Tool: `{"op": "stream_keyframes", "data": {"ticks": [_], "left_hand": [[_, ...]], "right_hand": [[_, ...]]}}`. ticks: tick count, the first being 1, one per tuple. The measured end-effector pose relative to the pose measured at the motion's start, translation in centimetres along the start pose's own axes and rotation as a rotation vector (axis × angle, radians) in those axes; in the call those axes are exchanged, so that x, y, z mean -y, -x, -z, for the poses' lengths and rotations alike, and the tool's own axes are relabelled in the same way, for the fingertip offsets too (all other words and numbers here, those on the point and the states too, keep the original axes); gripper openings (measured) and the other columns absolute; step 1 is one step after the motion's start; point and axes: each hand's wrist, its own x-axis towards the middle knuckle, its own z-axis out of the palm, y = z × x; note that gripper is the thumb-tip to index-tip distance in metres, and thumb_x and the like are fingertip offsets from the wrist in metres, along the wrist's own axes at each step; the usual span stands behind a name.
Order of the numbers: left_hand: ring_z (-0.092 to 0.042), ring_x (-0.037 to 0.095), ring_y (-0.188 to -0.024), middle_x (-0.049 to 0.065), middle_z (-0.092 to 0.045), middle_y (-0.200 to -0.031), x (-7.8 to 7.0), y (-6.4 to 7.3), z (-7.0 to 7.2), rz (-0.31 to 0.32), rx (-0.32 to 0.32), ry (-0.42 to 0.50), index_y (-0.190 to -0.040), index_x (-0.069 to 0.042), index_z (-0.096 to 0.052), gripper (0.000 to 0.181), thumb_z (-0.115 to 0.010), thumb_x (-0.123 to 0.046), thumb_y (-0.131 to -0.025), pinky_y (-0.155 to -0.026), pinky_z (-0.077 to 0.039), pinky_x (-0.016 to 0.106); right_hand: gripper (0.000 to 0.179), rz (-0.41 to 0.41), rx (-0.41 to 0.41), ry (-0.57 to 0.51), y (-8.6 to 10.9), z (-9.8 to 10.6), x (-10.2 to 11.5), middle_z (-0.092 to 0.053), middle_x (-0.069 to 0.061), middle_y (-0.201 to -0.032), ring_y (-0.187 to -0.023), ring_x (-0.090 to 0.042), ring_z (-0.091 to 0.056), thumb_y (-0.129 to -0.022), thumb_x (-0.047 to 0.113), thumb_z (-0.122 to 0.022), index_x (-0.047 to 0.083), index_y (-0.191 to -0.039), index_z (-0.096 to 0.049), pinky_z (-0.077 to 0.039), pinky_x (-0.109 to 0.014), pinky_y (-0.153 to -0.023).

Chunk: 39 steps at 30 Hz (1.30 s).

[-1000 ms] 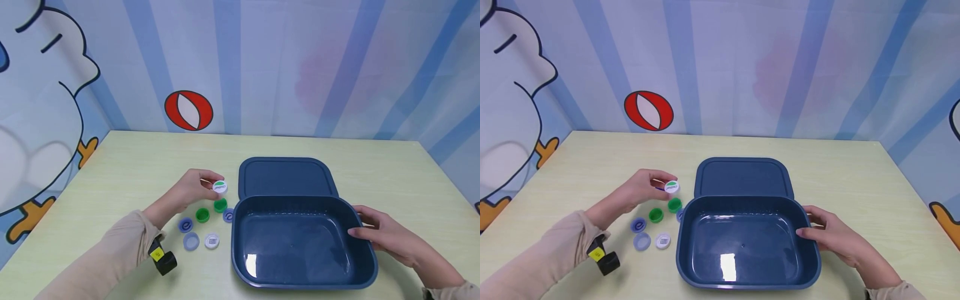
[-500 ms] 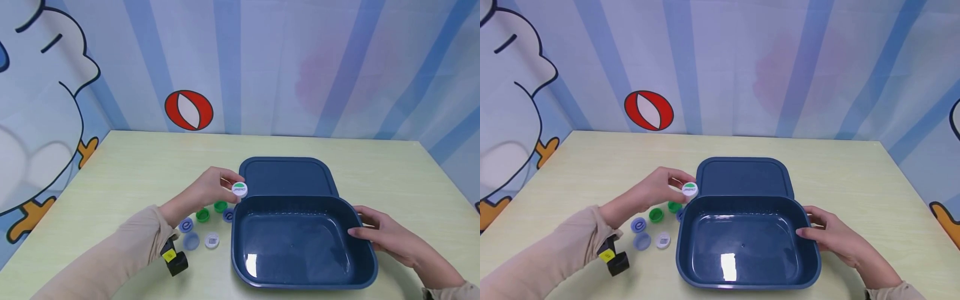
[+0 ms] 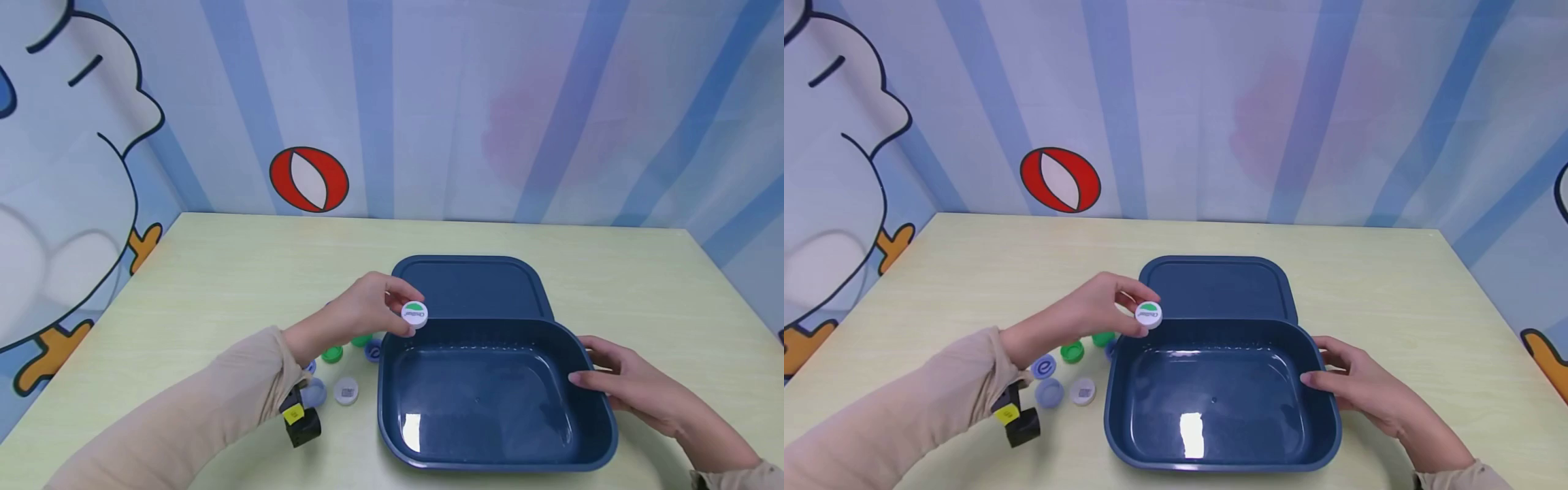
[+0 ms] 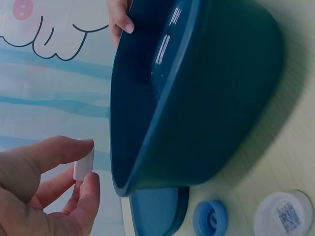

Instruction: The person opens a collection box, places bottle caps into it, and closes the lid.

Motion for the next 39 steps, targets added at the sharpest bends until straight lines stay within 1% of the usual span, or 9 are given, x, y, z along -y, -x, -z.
{"op": "stream_keyframes", "data": {"ticks": [4, 9, 17, 25, 32, 36, 39], "left_hand": [[-0.056, 0.020, -0.087, 0.006, -0.062, -0.097, -0.5, -0.3, -0.4, -0.030, 0.027, -0.003, -0.110, -0.004, -0.067, 0.040, -0.076, 0.004, -0.072, -0.071, -0.053, 0.025], [-0.057, 0.019, -0.086, 0.006, -0.063, -0.096, -1.3, -0.9, -1.2, -0.069, 0.063, -0.013, -0.111, -0.002, -0.066, 0.040, -0.075, 0.004, -0.072, -0.072, -0.052, 0.024], [-0.057, 0.018, -0.083, 0.006, -0.063, -0.095, -2.2, -1.6, -2.3, -0.128, 0.104, -0.007, -0.110, -0.001, -0.066, 0.040, -0.075, 0.005, -0.072, -0.072, -0.052, 0.023], [-0.056, 0.016, -0.082, 0.004, -0.064, -0.095, -2.8, -2.2, -3.4, -0.159, 0.119, -0.034, -0.110, -0.003, -0.067, 0.039, -0.076, 0.003, -0.072, -0.070, -0.050, 0.021], [-0.056, 0.015, -0.081, 0.005, -0.064, -0.094, -3.5, -2.8, -4.4, -0.182, 0.136, -0.003, -0.110, -0.002, -0.067, 0.039, -0.075, 0.005, -0.072, -0.069, -0.049, 0.021], [-0.056, 0.014, -0.080, 0.003, -0.063, -0.094, -3.9, -3.4, -5.0, -0.198, 0.144, -0.006, -0.109, -0.002, -0.067, 0.039, -0.076, 0.004, -0.072, -0.069, -0.049, 0.019], [-0.055, 0.012, -0.080, 0.002, -0.063, -0.094, -4.0, -3.8, -5.6, -0.206, 0.150, -0.013, -0.109, -0.003, -0.067, 0.039, -0.076, 0.003, -0.072, -0.069, -0.049, 0.018]], "right_hand": [[0.054, -0.003, 0.000, 0.002, 0.0, 0.0, 0.0, -0.045, -0.015, -0.123, -0.099, -0.025, -0.060, -0.095, 0.012, -0.051, -0.006, -0.138, -0.025, -0.052, -0.047, -0.078], [0.054, -0.005, 0.001, 0.003, 0.0, 0.0, 0.0, -0.045, -0.015, -0.122, -0.098, -0.025, -0.061, -0.095, 0.012, -0.051, -0.006, -0.138, -0.025, -0.052, -0.047, -0.077], [0.052, 0.010, 0.009, -0.004, 0.0, 0.0, -0.1, -0.048, -0.012, -0.118, -0.096, -0.025, -0.061, -0.095, 0.011, -0.050, -0.007, -0.137, -0.026, -0.052, -0.048, -0.077], [0.052, 0.009, 0.021, -0.014, 0.0, 0.1, -0.1, -0.049, -0.010, -0.115, -0.096, -0.025, -0.062, -0.095, 0.011, -0.049, -0.007, -0.137, -0.025, -0.052, -0.048, -0.077], [0.051, 0.004, 0.031, -0.031, 0.0, 0.2, -0.2, -0.049, -0.009, -0.116, -0.097, -0.024, -0.061, -0.096, 0.011, -0.049, -0.006, -0.138, -0.025, -0.052, -0.048, -0.077], [0.048, 0.010, 0.039, -0.031, 0.0, 0.2, -0.2, -0.050, -0.009, -0.115, -0.096, -0.025, -0.062, -0.096, 0.011, -0.048, -0.005, -0.137, -0.027, -0.052, -0.048, -0.077], [0.051, 0.009, 0.036, -0.021, -0.1, 0.2, -0.2, -0.049, -0.010, -0.116, -0.097, -0.025, -0.061, -0.096, 0.011, -0.048, -0.007, -0.138, -0.024, -0.052, -0.048, -0.077]]}}
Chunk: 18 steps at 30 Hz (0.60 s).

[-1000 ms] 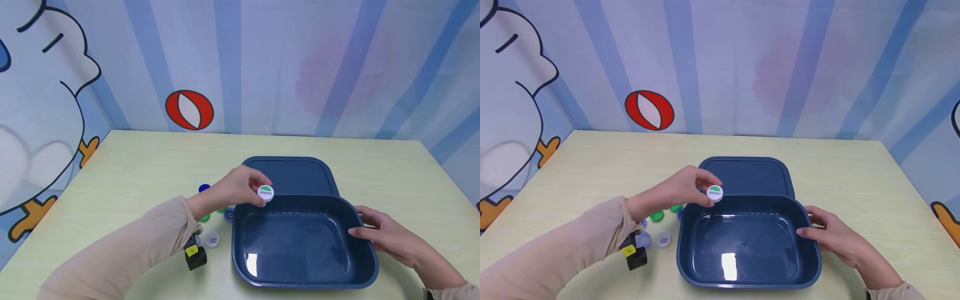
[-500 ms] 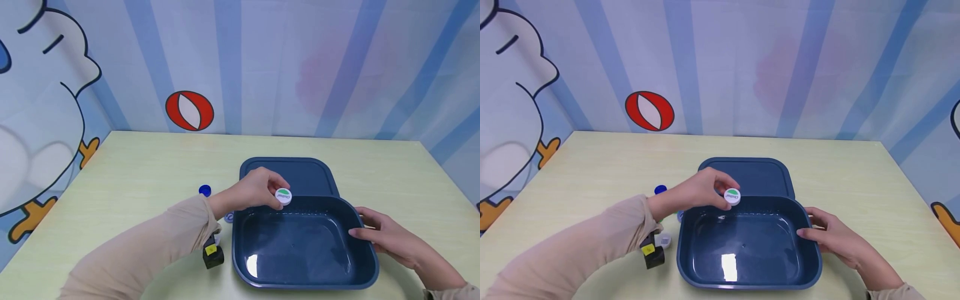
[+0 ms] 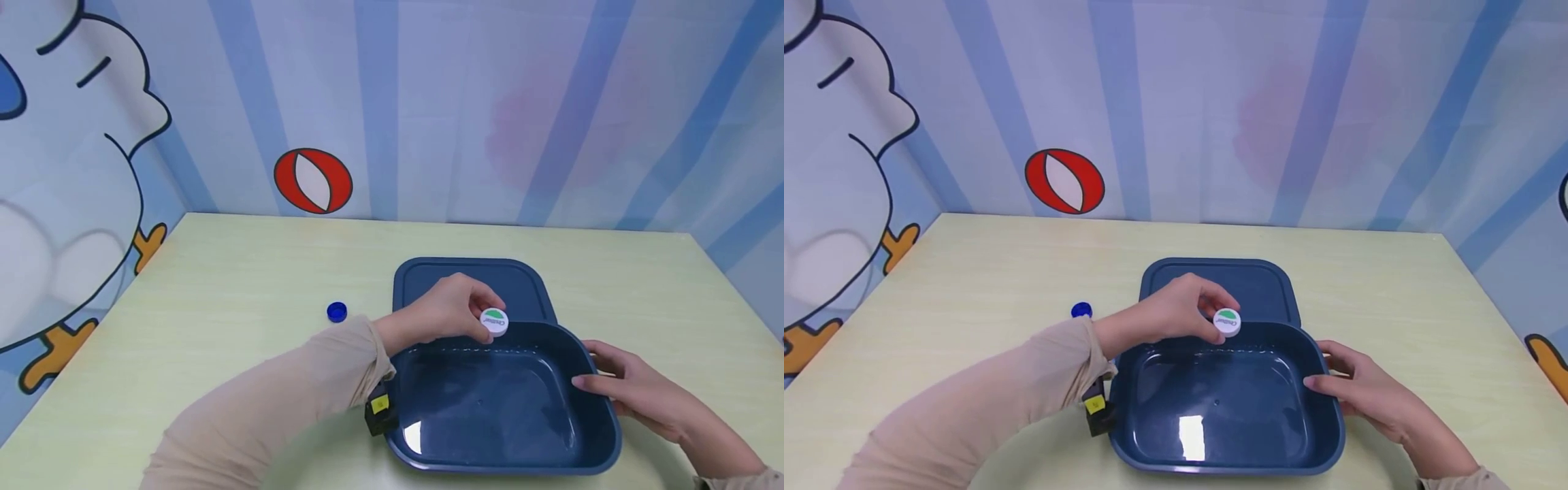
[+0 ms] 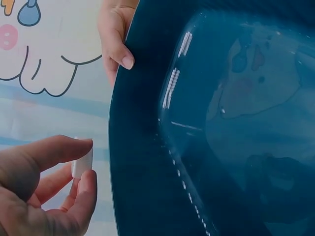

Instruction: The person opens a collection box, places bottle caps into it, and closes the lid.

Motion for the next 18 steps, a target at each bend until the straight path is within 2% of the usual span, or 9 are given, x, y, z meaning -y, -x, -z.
{"op": "stream_keyframes", "data": {"ticks": [6, 12, 18], "left_hand": [[-0.056, 0.010, -0.080, 0.002, -0.064, -0.096, -0.1, -0.9, -1.1, -0.022, 0.039, 0.002, -0.112, -0.002, -0.066, 0.040, -0.075, 0.003, -0.073, -0.069, -0.048, 0.016], [-0.056, 0.008, -0.079, 0.001, -0.065, -0.096, -0.5, -1.5, -2.2, -0.084, 0.087, -0.016, -0.112, -0.003, -0.065, 0.039, -0.074, 0.002, -0.075, -0.069, -0.047, 0.015], [-0.055, 0.007, -0.076, 0.001, -0.065, -0.095, -0.8, -2.0, -3.4, -0.105, 0.125, -0.037, -0.111, -0.003, -0.066, 0.037, -0.074, 0.002, -0.075, -0.067, -0.046, 0.014]], "right_hand": [[0.058, -0.025, -0.036, 0.023, -0.1, -0.1, 0.0, -0.048, -0.014, -0.119, -0.096, -0.025, -0.061, -0.095, 0.013, -0.050, -0.009, -0.139, -0.019, -0.052, -0.049, -0.077], [0.056, -0.042, -0.044, 0.019, 0.0, 0.0, -0.2, -0.048, -0.013, -0.118, -0.096, -0.025, -0.060, -0.096, 0.014, -0.050, -0.007, -0.139, -0.021, -0.052, -0.048, -0.078], [0.055, -0.046, -0.045, 0.018, 0.0, 0.0, -0.3, -0.046, -0.016, -0.120, -0.096, -0.025, -0.059, -0.096, 0.014, -0.049, -0.006, -0.139, -0.022, -0.052, -0.047, -0.079]]}}
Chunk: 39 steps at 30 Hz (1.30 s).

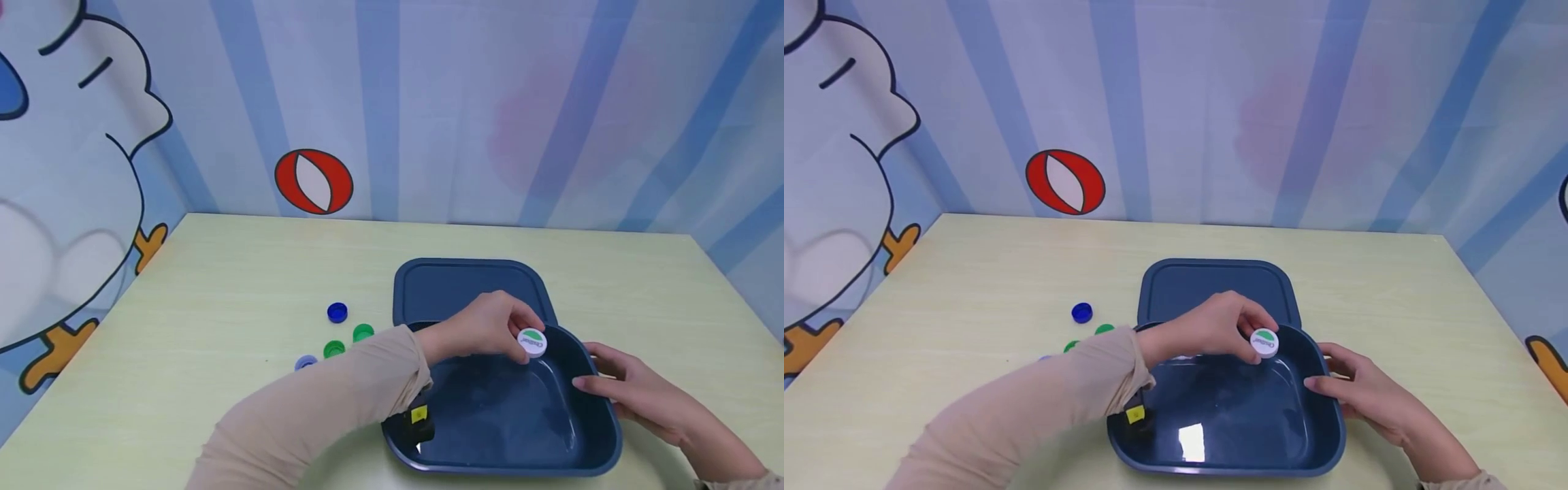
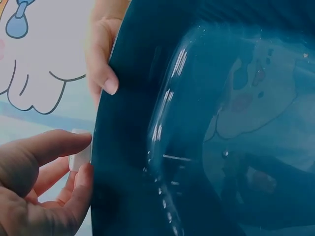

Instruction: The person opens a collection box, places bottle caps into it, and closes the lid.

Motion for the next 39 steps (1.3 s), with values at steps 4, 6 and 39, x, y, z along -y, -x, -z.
{"op": "stream_keyframes", "data": {"ticks": [4, 6, 39], "left_hand": [[-0.054, 0.006, -0.075, 0.000, -0.066, -0.094, 0.0, -0.4, -0.8, -0.015, 0.037, -0.021, -0.111, -0.003, -0.067, 0.038, -0.075, 0.001, -0.075, -0.067, -0.045, 0.013], [-0.054, 0.005, -0.075, -0.001, -0.066, -0.094, 0.0, -0.6, -1.2, -0.023, 0.056, -0.043, -0.111, -0.004, -0.067, 0.037, -0.075, 0.000, -0.075, -0.067, -0.045, 0.012], [-0.053, 0.003, -0.072, -0.006, -0.063, -0.083, 1.7, -1.8, -4.8, 0.045, 0.275, -0.154, -0.106, -0.005, -0.069, 0.034, -0.075, 0.002, -0.074, -0.066, -0.043, 0.009]], "right_hand": [[0.053, 0.001, 0.006, -0.010, 0.0, 0.1, 0.0, -0.045, -0.016, -0.121, -0.097, -0.024, -0.059, -0.096, 0.014, -0.049, -0.004, -0.139, -0.024, -0.052, -0.047, -0.079], [0.051, 0.007, 0.013, -0.022, 0.0, 0.2, -0.1, -0.045, -0.015, -0.121, -0.097, -0.025, -0.059, -0.096, 0.014, -0.048, -0.003, -0.139, -0.026, -0.051, -0.046, -0.080], [0.038, 0.030, 0.042, -0.043, 0.1, 0.4, -0.1, -0.050, -0.010, -0.115, -0.096, -0.026, -0.061, -0.097, 0.013, -0.047, 0.008, -0.133, -0.039, -0.052, -0.047, -0.080]]}}
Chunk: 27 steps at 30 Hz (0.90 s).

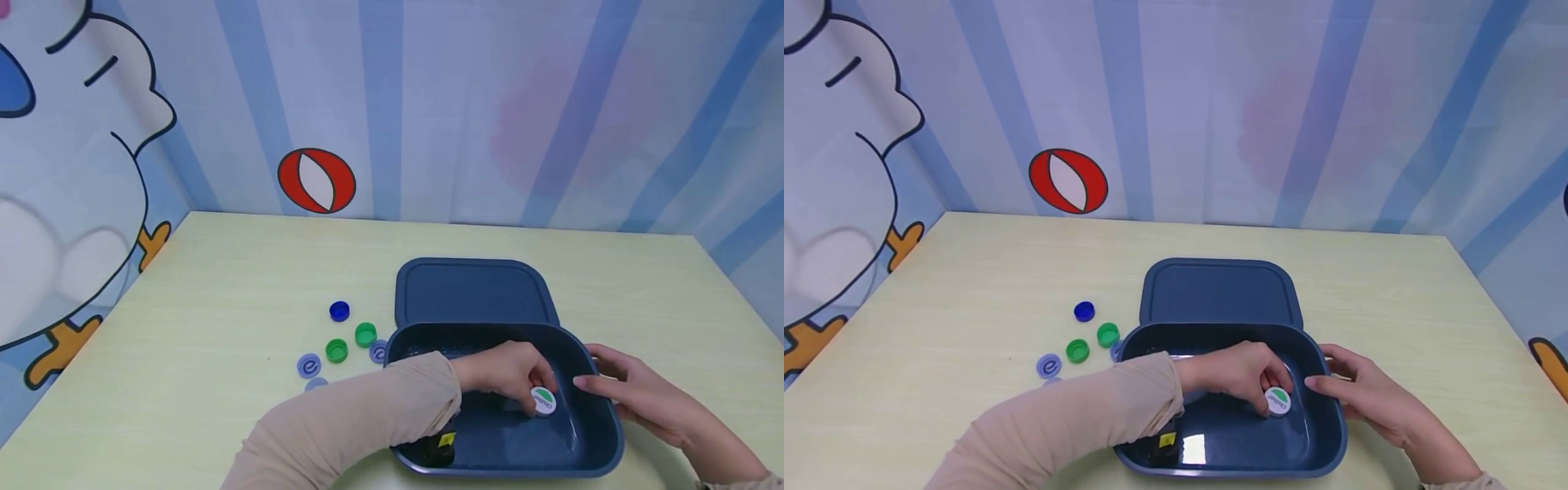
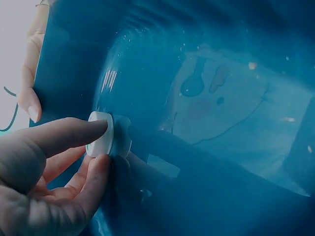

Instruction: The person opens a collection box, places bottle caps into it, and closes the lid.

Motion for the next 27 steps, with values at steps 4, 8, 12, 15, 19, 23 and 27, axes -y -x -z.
{"op": "stream_keyframes", "data": {"ticks": [4, 8, 12, 15, 19, 23, 27], "left_hand": [[-0.053, 0.003, -0.073, -0.006, -0.062, -0.083, 0.0, 0.1, 0.1, -0.003, -0.002, 0.000, -0.107, -0.005, -0.069, 0.034, -0.075, 0.001, -0.074, -0.066, -0.043, 0.009], [-0.051, 0.004, -0.073, -0.006, -0.060, -0.082, -0.3, 0.2, 0.3, 0.005, -0.019, -0.003, -0.107, -0.007, -0.069, 0.033, -0.076, -0.002, -0.075, -0.065, -0.043, 0.010], [-0.050, 0.005, -0.074, -0.005, -0.057, -0.081, -0.7, 0.3, 0.6, 0.033, -0.040, 0.017, -0.107, -0.009, -0.069, 0.034, -0.077, -0.003, -0.074, -0.063, -0.043, 0.012], [-0.051, 0.004, -0.076, -0.004, -0.059, -0.084, -1.0, 0.4, 0.9, 0.032, -0.043, 0.036, -0.107, -0.009, -0.068, 0.035, -0.077, -0.002, -0.074, -0.064, -0.044, 0.012], [-0.052, 0.002, -0.079, -0.005, -0.061, -0.089, -1.3, 0.6, 1.4, 0.008, -0.035, 0.039, -0.109, -0.009, -0.067, 0.036, -0.076, -0.002, -0.074, -0.066, -0.044, 0.011], [-0.052, 0.002, -0.079, -0.004, -0.060, -0.090, -1.5, 1.1, 1.9, -0.016, -0.023, 0.027, -0.111, -0.010, -0.066, 0.037, -0.075, -0.003, -0.075, -0.066, -0.045, 0.011], [-0.052, 0.003, -0.077, -0.003, -0.060, -0.090, -1.8, 1.6, 2.5, -0.037, -0.018, -0.006, -0.112, -0.010, -0.066, 0.037, -0.075, -0.004, -0.076, -0.065, -0.045, 0.011]], "right_hand": [[0.049, -0.006, -0.002, 0.010, -0.2, -0.1, -0.1, -0.049, -0.011, -0.117, -0.096, -0.025, -0.060, -0.097, 0.014, -0.047, -0.004, -0.138, -0.027, -0.052, -0.045, -0.079], [0.052, -0.016, -0.005, 0.014, -0.3, -0.2, 0.0, -0.048, -0.012, -0.117, -0.096, -0.024, -0.060, -0.098, 0.014, -0.046, -0.007, -0.139, -0.022, -0.052, -0.045, -0.079], [0.048, -0.018, 0.000, 0.007, -0.3, -0.1, 0.1, -0.048, -0.011, -0.116, -0.096, -0.024, -0.060, -0.098, 0.014, -0.045, -0.004, -0.138, -0.026, -0.052, -0.046, -0.079], [0.041, -0.016, 0.012, -0.007, -0.4, 0.0, 0.0, -0.049, -0.009, -0.115, -0.096, -0.024, -0.059, -0.098, 0.014, -0.045, 0.003, -0.135, -0.034, -0.052, -0.046, -0.079], [0.031, -0.012, 0.027, -0.024, -0.4, 0.1, 0.0, -0.049, -0.008, -0.114, -0.096, -0.024, -0.059, -0.098, 0.014, -0.044, 0.015, -0.130, -0.044, -0.052, -0.046, -0.080], [0.031, -0.015, 0.025, -0.021, -0.3, 0.1, -0.1, -0.049, -0.007, -0.115, -0.097, -0.024, -0.059, -0.098, 0.014, -0.044, 0.017, -0.129, -0.044, -0.052, -0.046, -0.080], [0.036, -0.020, 0.014, -0.007, -0.3, 0.1, 0.0, -0.049, -0.008, -0.115, -0.097, -0.024, -0.059, -0.098, 0.014, -0.045, 0.009, -0.133, -0.040, -0.052, -0.045, -0.080]]}}
